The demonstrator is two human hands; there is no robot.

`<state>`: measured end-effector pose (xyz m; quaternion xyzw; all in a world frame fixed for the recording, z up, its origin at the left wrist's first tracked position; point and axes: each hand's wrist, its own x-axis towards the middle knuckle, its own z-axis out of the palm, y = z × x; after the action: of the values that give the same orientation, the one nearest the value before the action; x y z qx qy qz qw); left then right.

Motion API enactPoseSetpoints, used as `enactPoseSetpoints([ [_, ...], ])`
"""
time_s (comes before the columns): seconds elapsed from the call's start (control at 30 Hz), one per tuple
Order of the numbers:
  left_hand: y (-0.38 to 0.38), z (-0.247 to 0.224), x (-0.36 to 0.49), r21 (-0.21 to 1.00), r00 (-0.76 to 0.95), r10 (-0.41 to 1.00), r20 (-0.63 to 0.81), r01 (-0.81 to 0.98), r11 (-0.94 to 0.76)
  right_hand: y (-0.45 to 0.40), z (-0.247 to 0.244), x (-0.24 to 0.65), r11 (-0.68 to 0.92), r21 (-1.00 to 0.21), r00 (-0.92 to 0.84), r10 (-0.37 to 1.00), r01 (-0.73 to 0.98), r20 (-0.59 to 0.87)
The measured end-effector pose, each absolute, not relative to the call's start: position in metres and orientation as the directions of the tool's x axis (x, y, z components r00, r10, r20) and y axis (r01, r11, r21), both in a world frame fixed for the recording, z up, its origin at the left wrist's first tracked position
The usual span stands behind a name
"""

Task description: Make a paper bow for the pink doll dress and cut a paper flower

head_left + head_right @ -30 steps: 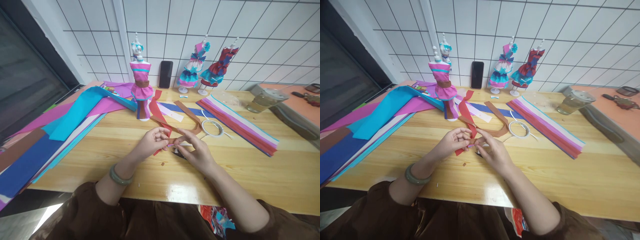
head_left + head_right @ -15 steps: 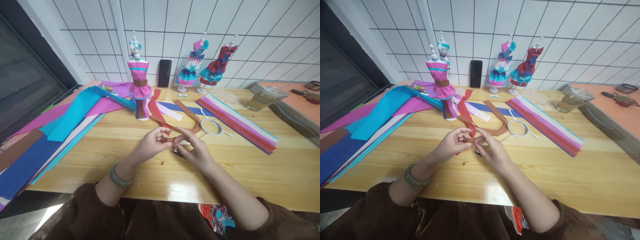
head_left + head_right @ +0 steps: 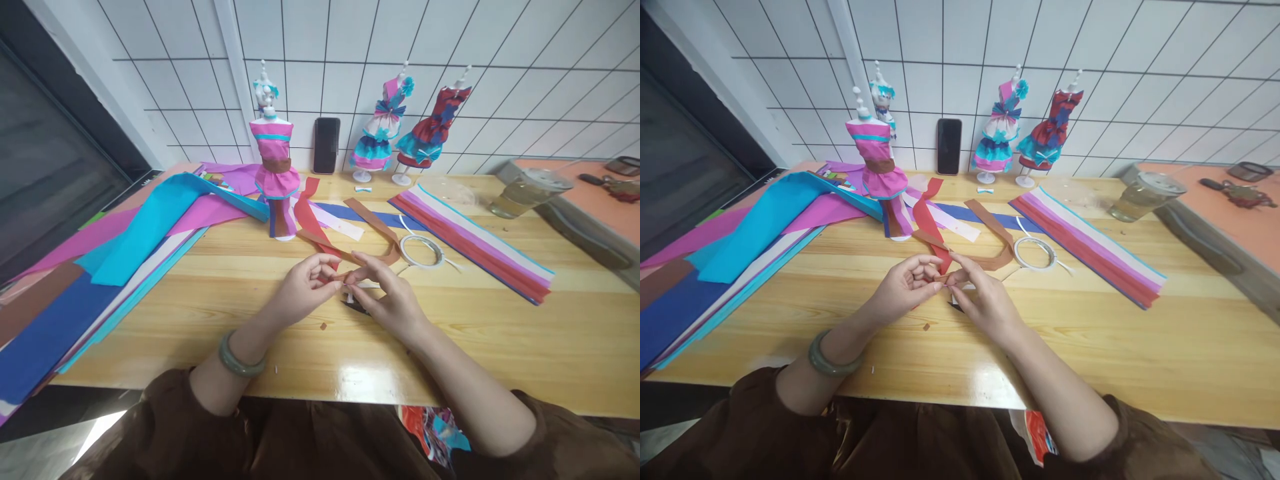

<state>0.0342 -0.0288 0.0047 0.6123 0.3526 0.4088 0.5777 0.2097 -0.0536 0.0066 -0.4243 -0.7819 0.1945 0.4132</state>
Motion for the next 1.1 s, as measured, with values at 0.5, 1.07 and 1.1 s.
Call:
enactPoseSetpoints([
  [0.5,-0.0272,0.0046,0.0337,0.994,0.402,0.909,0.108,-0.030,-0.105,-0.0542,0.0074,0.2081,0.549,-0.680,-0.284,0.835,0.486,0.471],
  [1.07,-0.0309,0.0090,0.0351,0.994,0.428,0.899,0.097,0.003,-0.108,-0.0531,0.0061,0.2079,0.556,-0.701,-0.281,0.831,0.447,0.480],
  [1.1,-0.0308,0.0084,0.0353,0.994,0.424,0.900,0.099,0.003,-0.111,-0.0530,0.0060,0.2080,0.556,-0.701,-0.279,0.831,0.447,0.481],
])
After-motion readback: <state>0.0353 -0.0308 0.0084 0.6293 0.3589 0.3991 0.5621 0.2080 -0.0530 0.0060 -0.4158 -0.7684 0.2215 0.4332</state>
